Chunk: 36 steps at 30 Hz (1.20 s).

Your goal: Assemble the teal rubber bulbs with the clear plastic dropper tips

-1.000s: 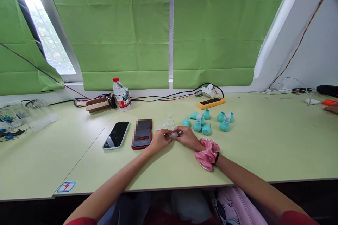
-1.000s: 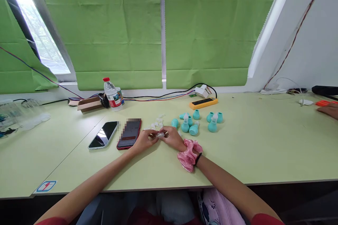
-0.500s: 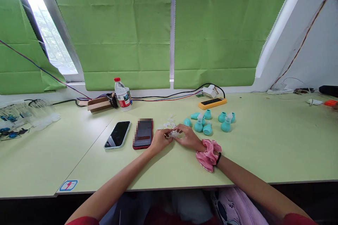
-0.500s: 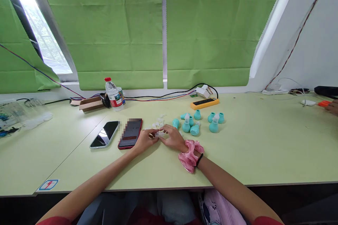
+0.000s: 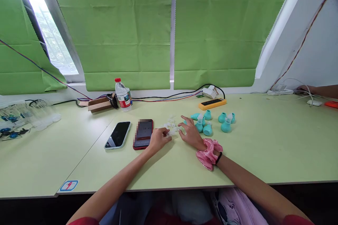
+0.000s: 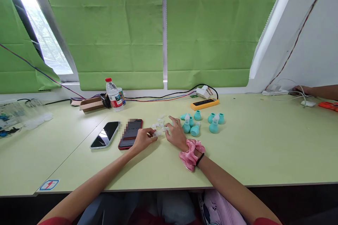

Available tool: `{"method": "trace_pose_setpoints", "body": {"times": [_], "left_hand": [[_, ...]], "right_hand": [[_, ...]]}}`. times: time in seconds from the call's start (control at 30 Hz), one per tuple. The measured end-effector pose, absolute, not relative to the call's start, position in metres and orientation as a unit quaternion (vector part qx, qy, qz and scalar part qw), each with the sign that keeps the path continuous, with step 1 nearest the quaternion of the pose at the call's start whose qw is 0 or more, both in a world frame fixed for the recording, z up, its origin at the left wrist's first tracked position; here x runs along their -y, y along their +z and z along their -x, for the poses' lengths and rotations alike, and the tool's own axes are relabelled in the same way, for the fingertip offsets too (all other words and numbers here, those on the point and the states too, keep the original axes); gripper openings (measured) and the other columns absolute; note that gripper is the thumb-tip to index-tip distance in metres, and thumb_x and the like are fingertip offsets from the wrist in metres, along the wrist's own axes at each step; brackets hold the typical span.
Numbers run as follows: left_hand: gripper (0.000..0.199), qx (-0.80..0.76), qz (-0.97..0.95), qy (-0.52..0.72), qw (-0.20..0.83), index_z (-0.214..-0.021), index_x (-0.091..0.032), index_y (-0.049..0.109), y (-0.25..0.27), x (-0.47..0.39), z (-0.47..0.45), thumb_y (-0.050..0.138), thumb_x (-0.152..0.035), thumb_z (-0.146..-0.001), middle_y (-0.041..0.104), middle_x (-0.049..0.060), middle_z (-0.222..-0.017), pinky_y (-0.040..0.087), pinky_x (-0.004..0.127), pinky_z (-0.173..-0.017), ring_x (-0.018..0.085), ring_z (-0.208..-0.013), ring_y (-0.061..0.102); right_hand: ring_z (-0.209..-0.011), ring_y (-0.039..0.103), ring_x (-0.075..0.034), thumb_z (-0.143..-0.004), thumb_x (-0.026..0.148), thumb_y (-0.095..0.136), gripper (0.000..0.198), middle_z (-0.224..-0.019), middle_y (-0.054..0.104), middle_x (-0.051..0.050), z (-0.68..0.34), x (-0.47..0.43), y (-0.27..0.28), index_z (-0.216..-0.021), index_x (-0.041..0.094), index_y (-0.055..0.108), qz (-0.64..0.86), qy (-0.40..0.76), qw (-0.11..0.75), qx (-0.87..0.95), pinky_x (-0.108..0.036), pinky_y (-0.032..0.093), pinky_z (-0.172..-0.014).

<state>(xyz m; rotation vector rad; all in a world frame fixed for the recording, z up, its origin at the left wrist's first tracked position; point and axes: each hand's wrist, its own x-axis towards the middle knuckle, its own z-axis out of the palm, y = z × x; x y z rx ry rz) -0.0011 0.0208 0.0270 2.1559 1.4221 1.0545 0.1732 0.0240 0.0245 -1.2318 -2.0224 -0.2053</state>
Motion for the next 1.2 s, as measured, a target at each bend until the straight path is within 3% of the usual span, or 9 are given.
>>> {"method": "trace_pose_setpoints", "body": {"times": [0.17,0.37,0.73,0.87,1.0,1.2], "left_hand": [[0.028,-0.491,-0.765,0.371,0.19,-0.083,-0.011,0.065,0.024,-0.021,0.0,0.056,-0.018,-0.058,0.062,0.003,-0.065,0.041,0.02,-0.057,0.011,-0.056,0.051],[0.023,-0.492,-0.776,0.347,0.189,-0.076,-0.01,0.066,0.026,-0.021,0.0,0.055,-0.016,-0.057,0.063,0.003,-0.064,0.04,0.02,-0.055,0.011,-0.054,0.051],[0.038,-0.486,-0.792,0.333,0.158,-0.101,-0.013,0.059,0.027,-0.019,0.0,0.051,-0.021,-0.065,0.063,0.004,-0.07,0.04,0.021,-0.06,0.012,-0.06,0.053],[0.029,-0.492,-0.795,0.321,0.152,-0.091,-0.013,0.062,0.027,-0.018,0.0,0.051,-0.024,-0.067,0.063,0.005,-0.071,0.039,0.022,-0.061,0.013,-0.064,0.054],[0.023,-0.481,-0.809,0.304,0.145,-0.082,-0.013,0.064,0.024,-0.019,0.001,0.053,-0.023,-0.065,0.062,0.004,-0.066,0.039,0.022,-0.059,0.014,-0.062,0.054],[0.021,-0.47,-0.819,0.299,0.136,-0.083,-0.015,0.062,0.023,-0.018,0.0,0.052,-0.018,-0.064,0.061,0.005,-0.072,0.039,0.023,-0.063,0.015,-0.066,0.053]], "right_hand": [[-0.1,0.043,-0.022,-0.072,0.015,0.046,0.018,-0.114,0.045,-0.01,-0.174,-0.026,0.023,-0.083,0.016,0.059,0.478,-0.058,0.36,0.799,-0.039,0.039,-0.084],[-0.099,0.044,-0.022,-0.07,0.016,0.049,0.019,-0.107,0.051,-0.01,-0.173,-0.028,0.02,-0.087,0.017,0.058,0.425,-0.051,0.377,0.822,-0.041,0.039,-0.083],[-0.076,0.05,-0.017,-0.073,0.014,0.046,0.012,-0.077,0.055,-0.005,-0.191,-0.006,0.053,-0.081,0.02,0.054,0.347,-0.128,0.503,0.781,-0.034,0.043,-0.07],[-0.073,0.049,-0.017,-0.071,0.014,0.048,0.011,-0.074,0.054,-0.005,-0.228,-0.007,0.054,-0.079,0.019,0.053,0.377,-0.196,0.531,0.733,-0.033,0.043,-0.068],[-0.07,0.049,-0.016,-0.072,0.016,0.043,0.014,-0.077,0.052,-0.006,-0.264,-0.031,0.042,-0.081,0.017,0.053,0.471,-0.186,0.562,0.654,-0.029,0.044,-0.056],[-0.065,0.052,-0.016,-0.066,0.02,0.048,0.031,-0.09,0.055,-0.008,-0.283,-0.064,0.014,-0.096,0.016,0.053,0.535,-0.088,0.452,0.709,-0.029,0.045,-0.051]]}}
